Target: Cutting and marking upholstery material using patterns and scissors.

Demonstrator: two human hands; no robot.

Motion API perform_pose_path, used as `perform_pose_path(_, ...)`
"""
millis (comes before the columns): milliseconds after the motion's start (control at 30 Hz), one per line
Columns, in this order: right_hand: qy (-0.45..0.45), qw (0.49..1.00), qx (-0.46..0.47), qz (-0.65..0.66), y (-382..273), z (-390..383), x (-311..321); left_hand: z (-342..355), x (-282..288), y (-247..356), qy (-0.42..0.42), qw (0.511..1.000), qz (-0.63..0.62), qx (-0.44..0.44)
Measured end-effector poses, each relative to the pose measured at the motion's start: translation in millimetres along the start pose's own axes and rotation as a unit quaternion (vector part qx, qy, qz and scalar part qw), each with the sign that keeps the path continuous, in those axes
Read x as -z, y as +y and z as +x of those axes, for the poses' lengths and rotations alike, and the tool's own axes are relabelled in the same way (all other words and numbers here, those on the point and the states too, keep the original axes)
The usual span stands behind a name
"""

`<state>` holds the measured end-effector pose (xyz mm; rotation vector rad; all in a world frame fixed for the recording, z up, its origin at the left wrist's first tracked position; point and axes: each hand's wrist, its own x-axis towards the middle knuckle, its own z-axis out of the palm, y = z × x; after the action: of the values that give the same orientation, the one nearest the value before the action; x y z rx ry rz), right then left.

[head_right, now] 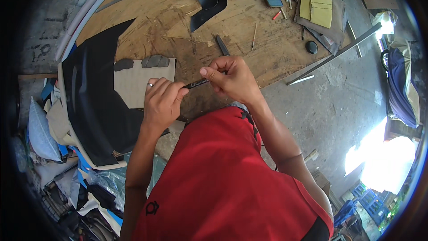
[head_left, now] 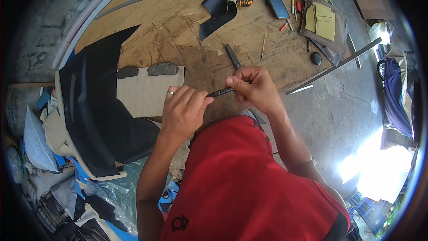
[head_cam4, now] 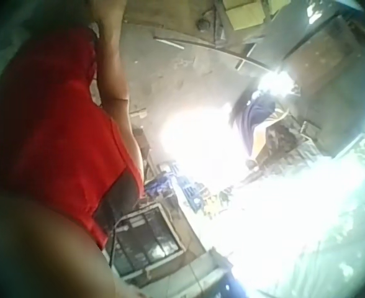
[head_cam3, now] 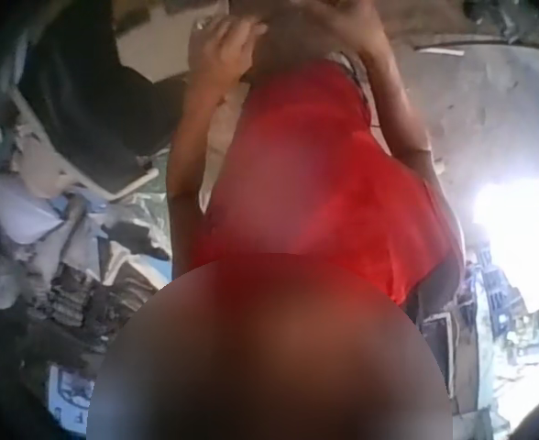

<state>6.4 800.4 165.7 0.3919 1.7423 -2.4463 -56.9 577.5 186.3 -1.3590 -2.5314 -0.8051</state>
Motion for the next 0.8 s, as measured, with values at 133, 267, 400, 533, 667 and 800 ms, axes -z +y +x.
perform_pose_path(133,-0.01,0.991,0.127,-0.042,7,9,0,0,6,1,-0.076,0.991,-0.068,0.089)
perform_pose_path(267,-0.039,0.973,0.218,-0.064,10,14,2,5,15,7,-0.145,0.939,-0.22,0.222)
perform_pose_path(400,0.003,0.999,-0.044,-0.022,-22,5,-7,4,7,4,-0.023,0.99,-0.101,0.096)
perform_pose_path(533,-0.022,0.999,-0.018,-0.018,-18,5,-4,8,15,6,-0.072,0.965,-0.189,0.166)
perform_pose_path(667,-0.049,0.997,0.062,-0.005,-1,10,2,5,16,0,-0.118,0.905,-0.306,0.271)
perform_pose_path(800,-0.058,0.992,0.107,0.018,-1,12,2,4,17,0,-0.135,0.86,-0.364,0.331)
